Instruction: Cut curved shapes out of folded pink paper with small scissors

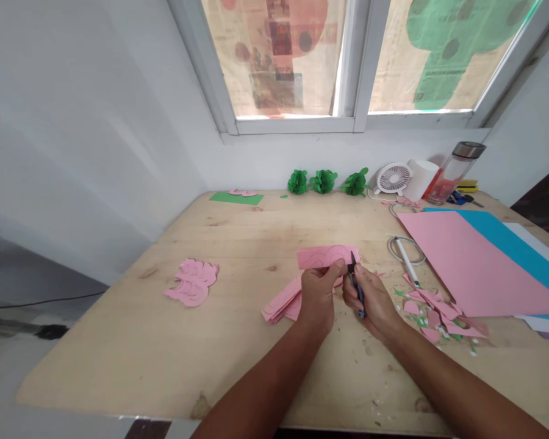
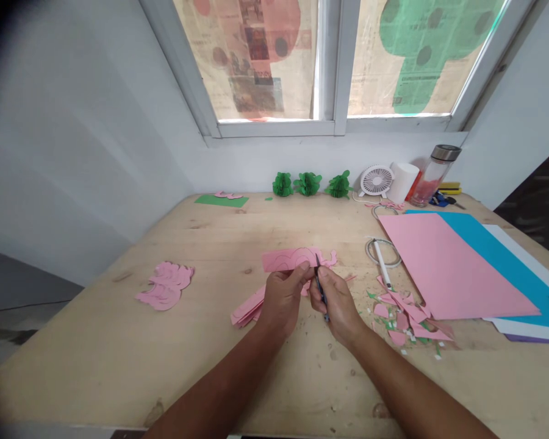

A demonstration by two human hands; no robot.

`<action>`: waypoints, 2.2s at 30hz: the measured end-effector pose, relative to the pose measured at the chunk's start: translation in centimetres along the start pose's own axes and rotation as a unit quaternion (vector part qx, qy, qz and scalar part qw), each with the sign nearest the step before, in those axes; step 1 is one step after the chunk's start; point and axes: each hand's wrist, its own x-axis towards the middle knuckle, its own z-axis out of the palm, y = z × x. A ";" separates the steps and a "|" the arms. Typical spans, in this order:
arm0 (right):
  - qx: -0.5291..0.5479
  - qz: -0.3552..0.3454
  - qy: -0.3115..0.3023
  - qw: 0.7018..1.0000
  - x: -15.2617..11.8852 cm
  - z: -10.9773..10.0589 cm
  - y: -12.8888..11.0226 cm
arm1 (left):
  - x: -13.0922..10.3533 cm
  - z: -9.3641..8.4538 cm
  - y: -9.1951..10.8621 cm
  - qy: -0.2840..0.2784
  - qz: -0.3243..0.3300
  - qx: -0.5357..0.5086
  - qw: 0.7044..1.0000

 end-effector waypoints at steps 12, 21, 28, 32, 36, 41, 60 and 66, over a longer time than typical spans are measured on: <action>-0.003 0.013 0.012 1.000 0.0 0.2 -0.3 | 0.2 0.0 -0.1 0.016 -0.008 -0.003 1.000; 0.022 0.012 0.007 1.000 0.0 0.2 -0.2 | 0.3 -0.1 -0.3 0.003 0.000 -0.029 1.000; 0.030 0.022 0.016 0.999 0.0 0.3 -0.4 | 0.2 -0.1 -0.2 -0.003 -0.002 -0.030 1.000; 0.027 0.022 0.020 0.999 0.0 0.4 -0.4 | 0.3 -0.2 -0.2 -0.004 -0.001 -0.036 0.999; 0.025 0.024 0.021 0.999 0.0 0.3 -0.4 | 0.3 -0.3 -0.1 0.002 0.001 -0.044 0.999; 0.023 0.031 0.023 0.999 0.0 0.3 -0.4 | 0.4 -0.2 0.1 0.009 -0.002 -0.035 0.999; 0.005 0.036 0.032 0.999 -0.2 0.3 -0.3 | 0.3 0.1 0.9 -0.016 -0.004 -0.031 0.999; -0.003 0.043 0.040 0.998 -0.1 0.2 -0.1 | 0.4 0.0 0.8 -0.009 -0.010 -0.033 0.999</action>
